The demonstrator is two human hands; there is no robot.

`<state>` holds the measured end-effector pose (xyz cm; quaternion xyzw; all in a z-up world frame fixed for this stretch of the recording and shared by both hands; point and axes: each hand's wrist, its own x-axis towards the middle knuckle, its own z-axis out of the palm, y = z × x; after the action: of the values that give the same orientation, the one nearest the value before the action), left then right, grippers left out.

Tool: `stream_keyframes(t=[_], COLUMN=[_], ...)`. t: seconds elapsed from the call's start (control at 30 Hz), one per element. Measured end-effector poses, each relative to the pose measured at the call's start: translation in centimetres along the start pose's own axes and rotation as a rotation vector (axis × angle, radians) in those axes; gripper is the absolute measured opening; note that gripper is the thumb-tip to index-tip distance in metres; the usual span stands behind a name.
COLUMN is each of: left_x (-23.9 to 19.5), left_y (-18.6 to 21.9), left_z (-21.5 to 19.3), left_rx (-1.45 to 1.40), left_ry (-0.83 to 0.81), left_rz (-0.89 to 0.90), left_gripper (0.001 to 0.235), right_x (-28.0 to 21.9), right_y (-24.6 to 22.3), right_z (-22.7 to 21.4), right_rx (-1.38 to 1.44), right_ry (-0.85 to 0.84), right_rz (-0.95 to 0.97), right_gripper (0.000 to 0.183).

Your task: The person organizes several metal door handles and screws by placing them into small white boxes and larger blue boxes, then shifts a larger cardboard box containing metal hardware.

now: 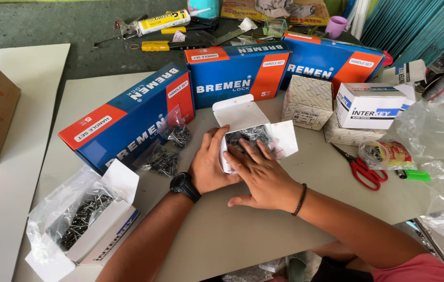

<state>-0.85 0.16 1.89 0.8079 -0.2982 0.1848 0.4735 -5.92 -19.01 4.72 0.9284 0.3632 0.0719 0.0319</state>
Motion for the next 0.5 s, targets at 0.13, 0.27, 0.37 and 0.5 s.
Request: stream_keyframes(t=[0.13,0.27,0.37,0.5], left_x=[0.0,0.2,0.2,-0.2], left_y=[0.0,0.0,0.3,0.2], left_z=[0.2,0.0,-0.2,0.2], left_rx=[-0.004,-0.043,-0.070,-0.012], left_ry=[0.011,0.019,0.007,-0.009], left_rz=[-0.009,-0.075,-0.088,-0.029], left_gripper=[0.124,0.125,0.125,0.122], right_x=[-0.8,-3.2,-3.8,-2.3], right_y=[0.4,1.0,1.4,1.5], right_z=[-1.7,-0.2,0.4,0.0], right_rx=[0.079,-0.173,-0.212,-0.152], right_ry=[-0.024,0.181,0.152,0.129], right_rz=[-0.017,0.131,0.212,0.278], right_gripper=[0.115,0.097,0.096,0.111])
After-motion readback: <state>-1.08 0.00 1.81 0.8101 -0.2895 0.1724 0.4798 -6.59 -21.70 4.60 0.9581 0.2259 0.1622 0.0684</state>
